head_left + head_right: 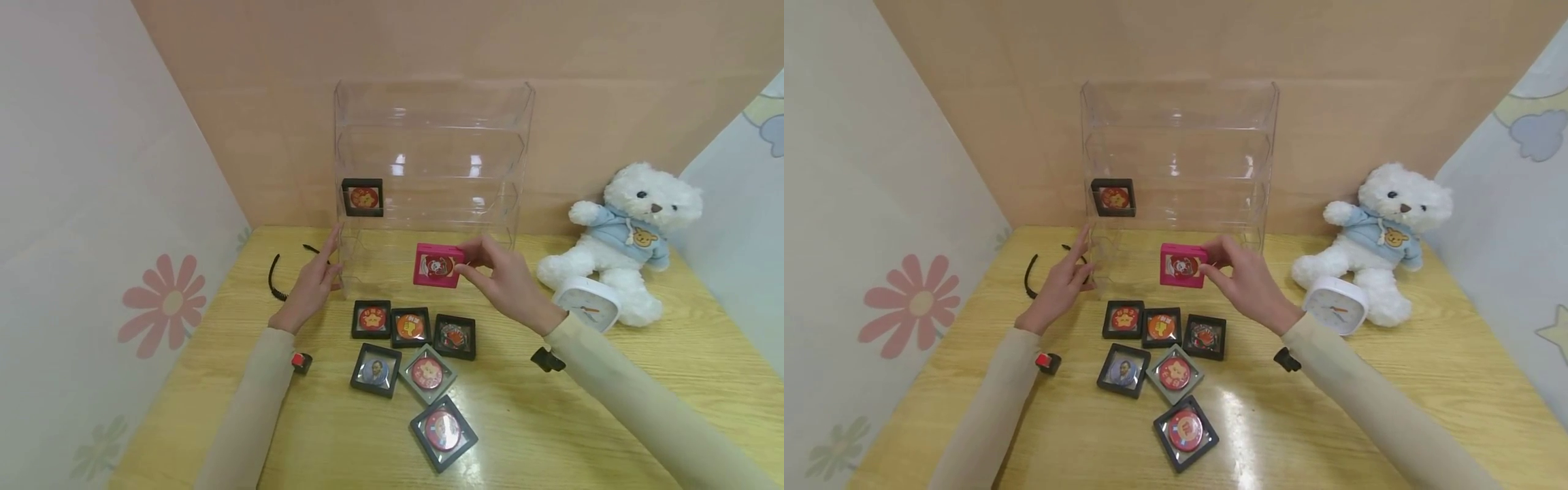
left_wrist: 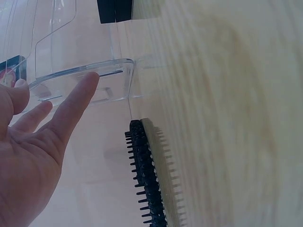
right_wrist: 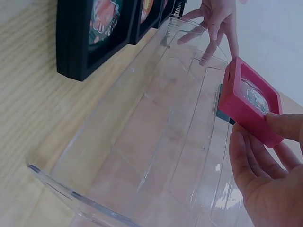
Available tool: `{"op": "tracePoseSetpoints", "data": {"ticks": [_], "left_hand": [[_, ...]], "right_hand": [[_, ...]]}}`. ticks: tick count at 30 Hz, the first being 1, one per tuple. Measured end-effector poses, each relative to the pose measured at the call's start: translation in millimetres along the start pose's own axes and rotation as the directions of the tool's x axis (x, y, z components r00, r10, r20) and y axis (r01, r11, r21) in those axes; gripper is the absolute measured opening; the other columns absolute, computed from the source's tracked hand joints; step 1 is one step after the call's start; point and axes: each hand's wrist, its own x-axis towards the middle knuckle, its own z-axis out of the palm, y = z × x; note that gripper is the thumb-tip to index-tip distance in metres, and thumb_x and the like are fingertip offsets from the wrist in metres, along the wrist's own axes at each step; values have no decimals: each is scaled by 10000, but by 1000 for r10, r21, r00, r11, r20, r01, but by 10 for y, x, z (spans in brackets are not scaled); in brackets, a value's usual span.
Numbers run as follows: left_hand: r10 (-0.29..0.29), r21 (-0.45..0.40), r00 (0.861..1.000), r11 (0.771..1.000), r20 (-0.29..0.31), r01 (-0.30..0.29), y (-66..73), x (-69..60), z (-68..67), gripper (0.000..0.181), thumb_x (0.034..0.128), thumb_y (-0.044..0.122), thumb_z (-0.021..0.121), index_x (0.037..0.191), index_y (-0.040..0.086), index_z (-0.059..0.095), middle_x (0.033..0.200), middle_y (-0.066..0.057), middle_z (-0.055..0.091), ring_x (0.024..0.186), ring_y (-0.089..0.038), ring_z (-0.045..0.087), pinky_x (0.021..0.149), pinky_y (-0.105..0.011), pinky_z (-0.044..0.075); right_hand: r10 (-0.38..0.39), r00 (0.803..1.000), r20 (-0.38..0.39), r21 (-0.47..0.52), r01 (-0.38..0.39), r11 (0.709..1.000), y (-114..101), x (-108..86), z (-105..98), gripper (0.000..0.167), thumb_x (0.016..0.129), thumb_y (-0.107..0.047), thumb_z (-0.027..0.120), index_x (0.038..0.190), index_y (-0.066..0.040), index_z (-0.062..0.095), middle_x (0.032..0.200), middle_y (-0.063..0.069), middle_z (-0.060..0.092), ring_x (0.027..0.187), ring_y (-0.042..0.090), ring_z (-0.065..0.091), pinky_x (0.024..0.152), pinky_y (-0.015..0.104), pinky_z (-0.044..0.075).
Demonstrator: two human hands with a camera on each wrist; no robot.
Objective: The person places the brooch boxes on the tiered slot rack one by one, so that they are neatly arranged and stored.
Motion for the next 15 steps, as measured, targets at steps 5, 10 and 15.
{"op": "tracePoseSetpoints", "data": {"ticks": [5, 10, 15], "left_hand": [[-5, -4, 1000, 1000, -1, 5, 5, 10, -9, 759, 1087, 102, 433, 1606, 486, 33, 1635, -140, 253, 1275, -375, 536, 763, -333, 626], [-16, -6, 1000, 1000, -1, 16, 2, 11, -14, 753, 1088, 104, 427, 1604, 493, 39, 1633, -138, 259, 1223, -393, 573, 762, -354, 629], [-20, -16, 1000, 1000, 0, 20, 13, 11, -5, 759, 1088, 98, 433, 1604, 494, 41, 1636, -126, 259, 1232, -416, 565, 766, -351, 628]], "right_hand": [[9, 1000, -2, -22, -9, 1000, -18, 83, -2, 261, 943, -67, 733, 1159, -30, 591, 1051, 50, 722, 928, 174, 693, 839, 322, 596], [14, 1000, -4, -17, -14, 1000, -28, 190, 8, 272, 949, -75, 729, 1177, -47, 583, 1061, 34, 713, 920, 162, 681, 836, 297, 585], [3, 1000, -8, 10, -3, 1000, -35, 301, 23, 249, 951, -77, 725, 1148, -55, 574, 1053, 25, 716, 902, 158, 678, 824, 299, 583]]}}
